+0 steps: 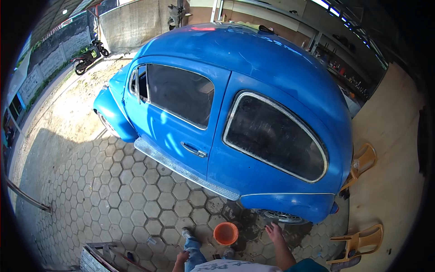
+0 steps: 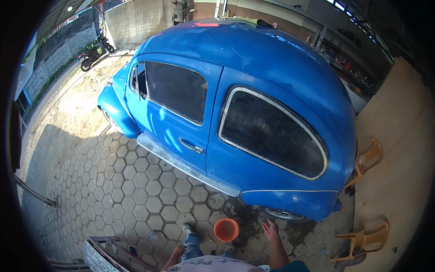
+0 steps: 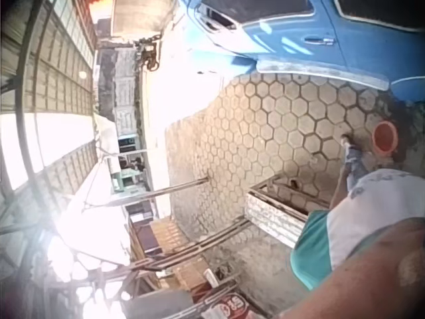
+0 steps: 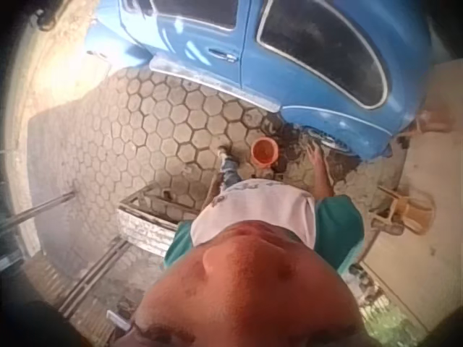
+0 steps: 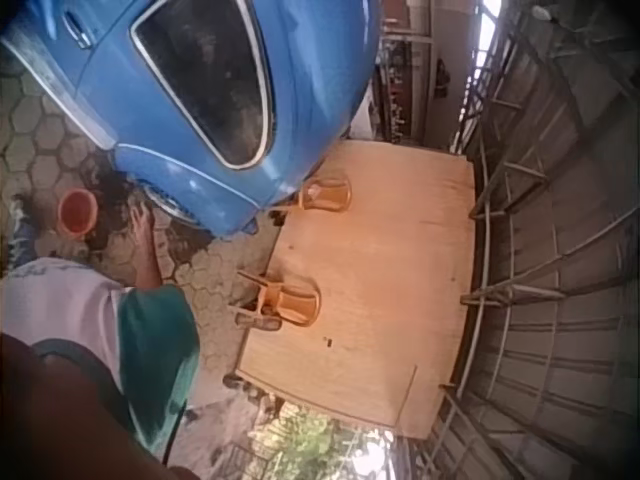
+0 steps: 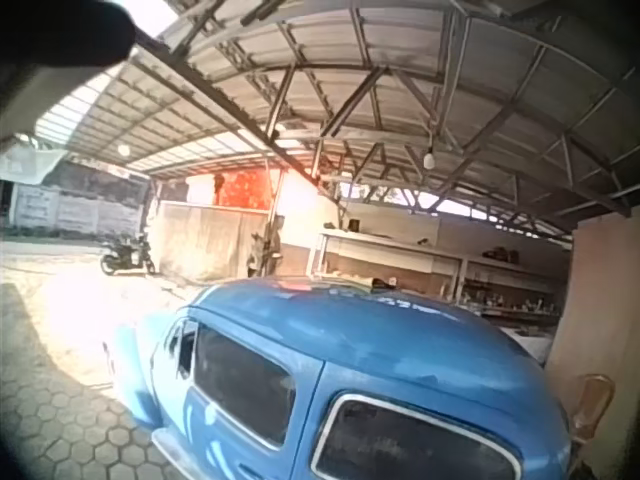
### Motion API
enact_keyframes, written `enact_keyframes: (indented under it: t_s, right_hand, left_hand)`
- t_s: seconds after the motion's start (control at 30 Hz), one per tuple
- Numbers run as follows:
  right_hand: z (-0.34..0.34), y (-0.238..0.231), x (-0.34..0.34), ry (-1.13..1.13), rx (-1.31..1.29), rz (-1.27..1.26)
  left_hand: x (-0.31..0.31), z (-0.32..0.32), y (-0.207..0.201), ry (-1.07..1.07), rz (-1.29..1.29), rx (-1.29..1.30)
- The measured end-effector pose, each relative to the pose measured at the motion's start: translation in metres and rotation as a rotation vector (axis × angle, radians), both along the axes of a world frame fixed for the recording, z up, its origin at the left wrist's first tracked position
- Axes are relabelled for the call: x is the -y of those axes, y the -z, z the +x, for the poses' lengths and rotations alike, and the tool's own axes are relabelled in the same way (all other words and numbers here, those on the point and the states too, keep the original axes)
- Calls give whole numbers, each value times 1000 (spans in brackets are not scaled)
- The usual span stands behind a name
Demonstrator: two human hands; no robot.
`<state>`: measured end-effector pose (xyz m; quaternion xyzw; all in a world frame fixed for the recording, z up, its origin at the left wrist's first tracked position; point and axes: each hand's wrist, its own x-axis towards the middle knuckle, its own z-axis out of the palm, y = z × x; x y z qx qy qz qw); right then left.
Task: The person sands the roof and upper body of a car using sandpaper, periodically dipping the sandpaper into a bucket of water.
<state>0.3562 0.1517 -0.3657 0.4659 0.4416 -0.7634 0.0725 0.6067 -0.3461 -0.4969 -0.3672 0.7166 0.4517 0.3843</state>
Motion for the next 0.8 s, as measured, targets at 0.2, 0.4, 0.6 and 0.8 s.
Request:
enact_keyframes:
  t_s: [0.2, 0.4, 0.6, 0.8]
  right_hand:
    - [-116, -125, 139, -17, -351, 106]
    - [-276, -338, 226, -39, -939, 593]
    - [-401, -506, 346, -25, -1300, 1788]
    - [-521, -480, 376, -672, -1066, 2106]
  left_hand:
    - [116, 29, 18, -552, 323, 122]
    - [187, 41, -27, -834, 475, -291]
    - [224, -63, 11, 89, 22, -127]
    - [260, -201, -18, -466, 355, -140]
